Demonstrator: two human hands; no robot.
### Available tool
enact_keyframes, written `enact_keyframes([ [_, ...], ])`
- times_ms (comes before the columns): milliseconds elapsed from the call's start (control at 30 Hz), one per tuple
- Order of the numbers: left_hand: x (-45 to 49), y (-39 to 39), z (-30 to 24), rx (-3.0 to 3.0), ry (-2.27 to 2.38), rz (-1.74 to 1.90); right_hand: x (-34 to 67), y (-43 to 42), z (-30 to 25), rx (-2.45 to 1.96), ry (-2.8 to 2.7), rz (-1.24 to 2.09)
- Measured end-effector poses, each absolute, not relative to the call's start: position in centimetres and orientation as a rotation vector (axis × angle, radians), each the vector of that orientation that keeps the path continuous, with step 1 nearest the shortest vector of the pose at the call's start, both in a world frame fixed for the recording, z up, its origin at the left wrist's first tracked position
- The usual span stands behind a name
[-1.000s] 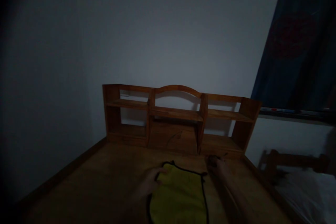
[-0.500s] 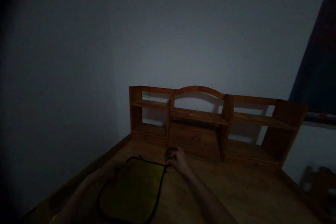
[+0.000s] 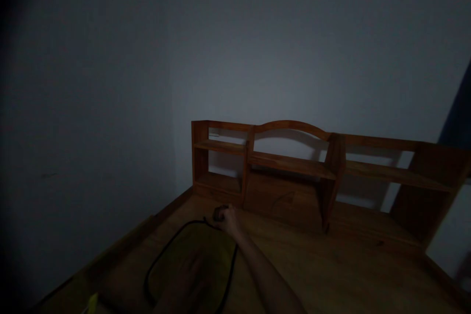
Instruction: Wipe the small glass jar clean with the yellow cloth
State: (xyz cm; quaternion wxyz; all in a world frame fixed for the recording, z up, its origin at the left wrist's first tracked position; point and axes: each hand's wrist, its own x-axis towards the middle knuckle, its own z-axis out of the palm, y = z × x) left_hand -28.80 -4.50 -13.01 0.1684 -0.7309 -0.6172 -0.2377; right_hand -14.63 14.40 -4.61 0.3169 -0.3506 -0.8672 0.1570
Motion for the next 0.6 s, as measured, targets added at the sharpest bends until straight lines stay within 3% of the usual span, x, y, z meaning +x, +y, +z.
enact_keyframes([
  [267,-27.8,-5.5,-11.8,-2.085,-1.639,-0.528,-9.8,12.1,-2.9,-0.911,-2.231,0.368],
  [467,-27.6,-6.0,-10.2,-2.150,-1.600,-0.503,1.3,7.9,-1.0,-0.950,-2.257,0.308],
  [600,-27.2,-6.5,-9.6,-2.181,-1.675,-0.498,9.9,4.4,-1.4,-1.207,-2.189,0.421],
])
